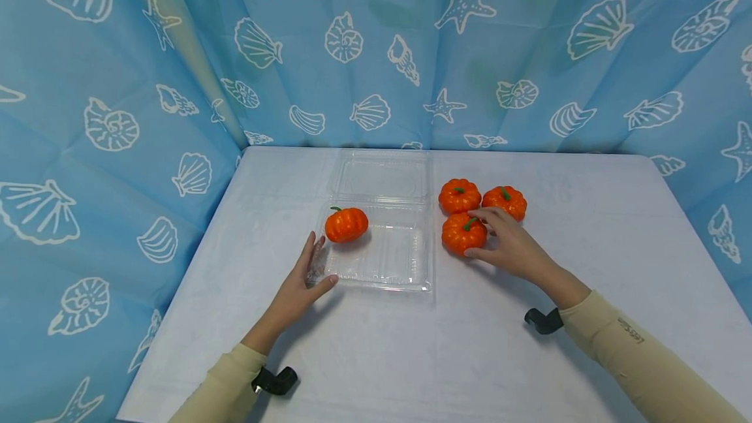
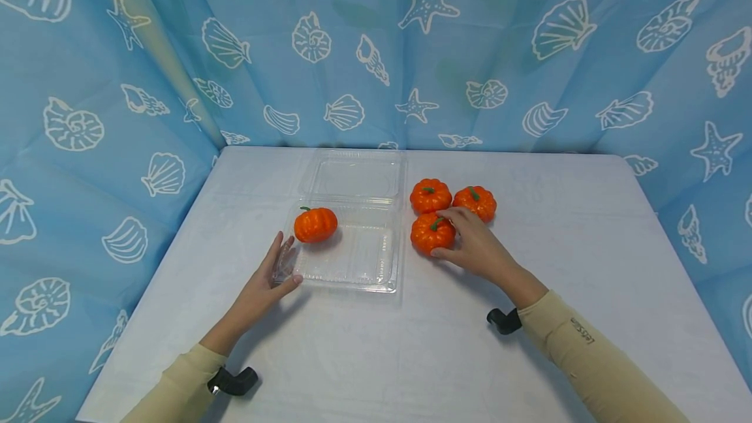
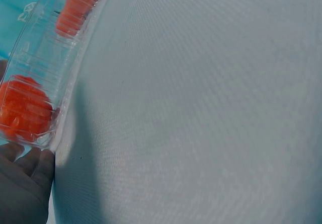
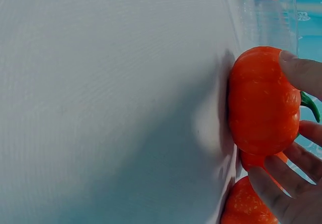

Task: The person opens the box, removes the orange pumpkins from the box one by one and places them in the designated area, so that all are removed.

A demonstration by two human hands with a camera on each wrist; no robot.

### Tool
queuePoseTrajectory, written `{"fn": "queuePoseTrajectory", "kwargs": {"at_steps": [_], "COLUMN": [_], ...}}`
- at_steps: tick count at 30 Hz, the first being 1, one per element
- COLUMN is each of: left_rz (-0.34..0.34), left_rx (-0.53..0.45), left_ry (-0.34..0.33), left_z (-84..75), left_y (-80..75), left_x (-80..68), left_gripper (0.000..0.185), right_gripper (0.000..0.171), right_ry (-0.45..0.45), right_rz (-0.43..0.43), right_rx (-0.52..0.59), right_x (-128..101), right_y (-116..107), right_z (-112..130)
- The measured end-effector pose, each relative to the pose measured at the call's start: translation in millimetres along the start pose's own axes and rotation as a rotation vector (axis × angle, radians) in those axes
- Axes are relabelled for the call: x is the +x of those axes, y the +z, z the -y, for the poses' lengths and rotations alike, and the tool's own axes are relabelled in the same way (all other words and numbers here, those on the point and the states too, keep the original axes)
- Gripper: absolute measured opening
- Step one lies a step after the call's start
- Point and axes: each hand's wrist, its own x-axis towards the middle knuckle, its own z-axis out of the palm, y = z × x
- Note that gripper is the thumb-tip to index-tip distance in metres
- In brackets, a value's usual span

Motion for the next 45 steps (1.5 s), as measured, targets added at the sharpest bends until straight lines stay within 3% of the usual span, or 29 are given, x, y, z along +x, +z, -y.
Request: {"fn": "queuePoseTrajectory", "kwargs": {"at_steps": [10,23,45], "left_rz": [0.002,0.004,-0.001], "left_rx": [-0.01,-0.011,0.018], "left_ry": [-0.001,0.003,-0.021], "left_z": [0.6,-0.2,-1.5], "left_y": [0.4,0.0,0.0], "left_x": [0.4,0.5,1.3], "left_gripper": [0.101,0.102,0.103], "right_gripper": [0.079,0.07,0.064], "right_ry": [0.017,-0.044,-0.125], "right_rz": [-0.015,-0.076,0.01], "right_rx": [-0.014,-0.005,-0.004], "right_x": [1,13,59], "right_y": [-7,-18,-8], "right_z": [7,25,66]}}
